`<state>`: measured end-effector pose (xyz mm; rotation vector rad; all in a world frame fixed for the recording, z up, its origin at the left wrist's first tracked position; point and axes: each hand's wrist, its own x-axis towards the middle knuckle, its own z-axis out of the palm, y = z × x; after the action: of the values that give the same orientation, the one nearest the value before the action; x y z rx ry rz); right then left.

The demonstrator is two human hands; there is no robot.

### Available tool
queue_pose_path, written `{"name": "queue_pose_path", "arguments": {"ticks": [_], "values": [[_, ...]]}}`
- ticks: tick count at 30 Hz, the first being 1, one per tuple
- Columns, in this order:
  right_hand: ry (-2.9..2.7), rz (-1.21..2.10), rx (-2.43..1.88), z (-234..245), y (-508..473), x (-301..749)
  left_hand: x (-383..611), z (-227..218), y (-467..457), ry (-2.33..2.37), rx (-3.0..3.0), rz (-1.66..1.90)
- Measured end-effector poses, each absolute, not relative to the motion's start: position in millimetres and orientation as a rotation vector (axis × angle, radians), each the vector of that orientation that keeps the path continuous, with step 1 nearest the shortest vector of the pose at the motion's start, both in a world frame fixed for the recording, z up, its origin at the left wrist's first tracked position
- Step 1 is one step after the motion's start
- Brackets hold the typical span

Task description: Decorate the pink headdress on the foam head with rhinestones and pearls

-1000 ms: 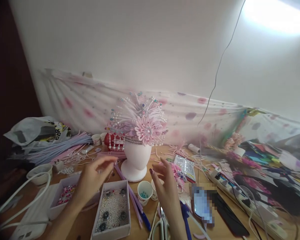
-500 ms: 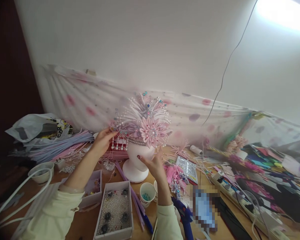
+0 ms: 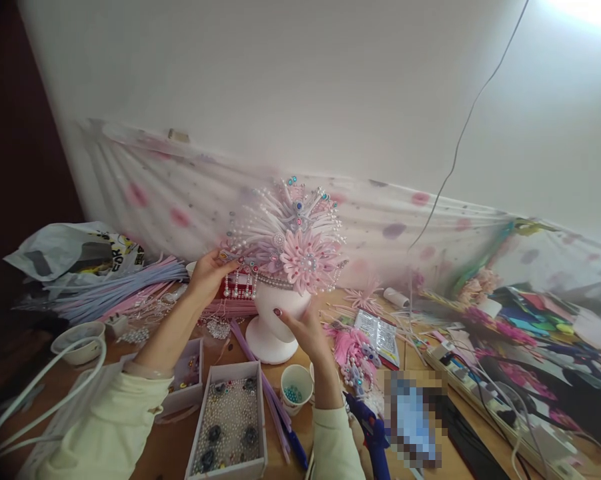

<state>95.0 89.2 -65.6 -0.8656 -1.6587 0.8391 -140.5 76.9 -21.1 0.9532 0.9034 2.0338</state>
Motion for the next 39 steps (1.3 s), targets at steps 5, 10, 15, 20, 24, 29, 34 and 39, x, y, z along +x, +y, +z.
{"name": "queue_pose_path", "arguments": {"ticks": [5, 10, 15, 20, 24, 29, 34, 39], "values": [[-1.651, 0.861, -0.865, -65, 87, 93, -141, -20, 79, 0.957, 0.935, 2.047], [-1.649, 0.871, -0.890, -64, 84, 92, -142, -21, 79, 1.022, 0.918, 2.041], [-1.639, 0.851, -0.902, -68, 87, 92, -143, -21, 79, 1.040, 0.898, 2.066], [-1.626, 0.848, -0.935, -75, 92, 94, -142, -20, 70, 0.954, 0.933, 2.030], [-1.635, 0.871, -0.911, -77, 93, 93, -142, -19, 60, 0.890, 0.971, 1.966], [-1.636, 0.878, -0.905, -75, 90, 92, -144, -20, 62, 0.866, 0.983, 1.962], [-1.634, 0.850, -0.906, -74, 91, 92, -145, -22, 66, 0.830, 0.982, 1.991], [-1.626, 0.851, -0.937, -78, 92, 94, -145, -20, 66, 0.810, 0.982, 2.017]]}}
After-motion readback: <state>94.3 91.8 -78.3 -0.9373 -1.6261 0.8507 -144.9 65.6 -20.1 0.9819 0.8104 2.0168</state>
